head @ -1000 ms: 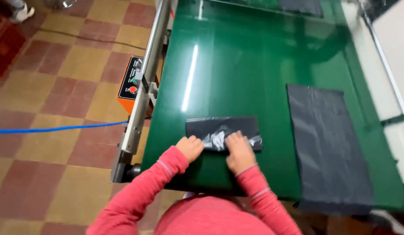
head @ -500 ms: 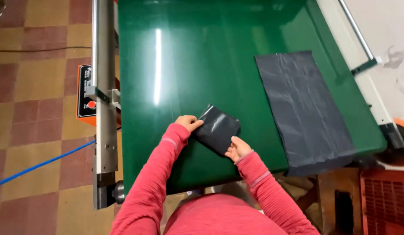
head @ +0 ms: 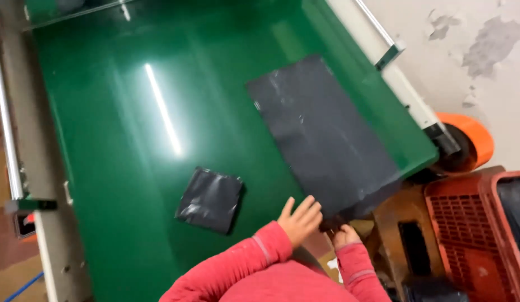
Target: Folding black plastic bags produced by a machine and placing them into a collection bin.
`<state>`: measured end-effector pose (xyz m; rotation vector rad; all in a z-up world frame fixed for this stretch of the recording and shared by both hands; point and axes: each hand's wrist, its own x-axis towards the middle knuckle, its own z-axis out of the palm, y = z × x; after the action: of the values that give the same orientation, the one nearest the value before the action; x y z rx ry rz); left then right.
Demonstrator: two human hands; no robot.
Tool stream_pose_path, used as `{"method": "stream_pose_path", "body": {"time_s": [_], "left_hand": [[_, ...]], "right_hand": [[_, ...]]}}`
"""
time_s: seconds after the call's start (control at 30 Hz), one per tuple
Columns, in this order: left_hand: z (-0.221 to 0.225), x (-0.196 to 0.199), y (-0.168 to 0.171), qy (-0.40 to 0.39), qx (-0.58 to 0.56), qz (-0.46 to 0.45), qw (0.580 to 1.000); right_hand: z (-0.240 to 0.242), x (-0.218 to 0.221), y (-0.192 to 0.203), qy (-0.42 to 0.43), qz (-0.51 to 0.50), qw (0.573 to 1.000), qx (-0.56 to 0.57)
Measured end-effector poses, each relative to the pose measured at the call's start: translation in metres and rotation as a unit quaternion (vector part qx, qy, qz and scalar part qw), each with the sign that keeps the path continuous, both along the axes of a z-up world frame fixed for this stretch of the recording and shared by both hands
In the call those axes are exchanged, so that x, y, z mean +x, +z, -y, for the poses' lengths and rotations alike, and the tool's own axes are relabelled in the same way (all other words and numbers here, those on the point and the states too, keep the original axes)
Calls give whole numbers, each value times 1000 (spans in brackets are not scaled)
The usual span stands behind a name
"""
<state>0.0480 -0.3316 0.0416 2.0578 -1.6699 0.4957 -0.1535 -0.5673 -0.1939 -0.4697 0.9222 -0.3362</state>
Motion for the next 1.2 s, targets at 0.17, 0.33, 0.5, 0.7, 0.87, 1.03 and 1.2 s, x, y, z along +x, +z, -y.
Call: {"method": "stream_pose_path", "body": {"time_s": [0.17,0.33,0.5,0.7,0.87,1.03,1.2], "left_hand": [[71,-15,-30,-26,-19,62,998],[83,15,11,-154,78,-177,969],[79,80,100,-171,-36,-562,808],[100,222,37,137,-182,-638,735],[110,315,-79,332,-98,-459,818],[114,308,-68,388,-39,-438,810],[129,252,7,422,-72,-317,846]], "right_hand": [[8,-6,71,-42,-21,997,63],[101,-86,15,74,222,963,-134],[173,66,220,59,24,846,-530],[240,284,246,235,108,814,-520],[261,407,191,454,-227,578,-639],[239,437,231,324,-97,385,-859],[236,472,221,519,-172,411,-730]]}}
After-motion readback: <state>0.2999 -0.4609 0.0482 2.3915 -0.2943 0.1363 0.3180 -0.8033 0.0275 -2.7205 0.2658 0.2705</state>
